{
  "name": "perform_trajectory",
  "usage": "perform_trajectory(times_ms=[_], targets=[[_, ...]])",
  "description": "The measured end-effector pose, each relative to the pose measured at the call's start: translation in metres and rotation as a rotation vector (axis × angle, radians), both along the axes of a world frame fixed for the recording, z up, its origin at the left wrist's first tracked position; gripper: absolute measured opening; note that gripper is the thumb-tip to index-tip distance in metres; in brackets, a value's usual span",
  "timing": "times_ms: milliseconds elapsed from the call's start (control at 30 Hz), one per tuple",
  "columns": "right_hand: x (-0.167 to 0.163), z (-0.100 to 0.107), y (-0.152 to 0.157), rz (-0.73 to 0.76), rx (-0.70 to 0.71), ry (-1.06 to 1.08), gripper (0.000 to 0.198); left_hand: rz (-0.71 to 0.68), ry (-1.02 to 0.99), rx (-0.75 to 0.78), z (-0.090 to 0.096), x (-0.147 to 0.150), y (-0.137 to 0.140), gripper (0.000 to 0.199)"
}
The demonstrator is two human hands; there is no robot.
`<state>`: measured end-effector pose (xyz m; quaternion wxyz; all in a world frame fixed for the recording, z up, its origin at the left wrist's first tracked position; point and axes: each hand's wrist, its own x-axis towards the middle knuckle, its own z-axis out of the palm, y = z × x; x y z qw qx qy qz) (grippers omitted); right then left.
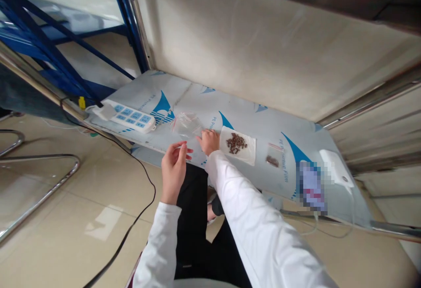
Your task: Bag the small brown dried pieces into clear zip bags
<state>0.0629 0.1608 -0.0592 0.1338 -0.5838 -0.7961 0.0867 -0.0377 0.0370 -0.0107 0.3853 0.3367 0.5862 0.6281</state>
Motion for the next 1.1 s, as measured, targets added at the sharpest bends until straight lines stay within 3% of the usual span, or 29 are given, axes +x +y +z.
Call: perform_trajectory(times_ms=[200, 333, 433, 833, 933, 1100], targets=[[0.014, 0.028, -0.037, 0.056, 0.130, 0.106, 0.030, 0.032, -0.042, -0.049, -0.002, -0.004, 0.002, 0.036], [0.042, 0.048, -0.085, 0.168, 0.338, 0.314, 0.032, -0.119, -0.158, -0.098, 0.001, 0.011, 0.004, 0.043], [0.067, 0.055, -0.114, 0.183, 0.381, 0.310, 0.034, -0.230, -0.237, -0.071, 0.006, 0.029, 0.004, 0.040], [0.128, 0.055, -0.157, 0.111, 0.304, 0.199, 0.046, -0.535, -0.134, -0.111, 0.007, 0.074, -0.004, 0.027], [0.133, 0.056, -0.163, 0.126, 0.194, 0.333, 0.045, -0.555, -0.096, -0.120, 0.003, 0.079, -0.006, 0.027], [0.126, 0.058, -0.162, -0.128, 0.137, 0.655, 0.029, -0.589, -0.058, -0.100, 0.006, 0.088, -0.008, 0.028]])
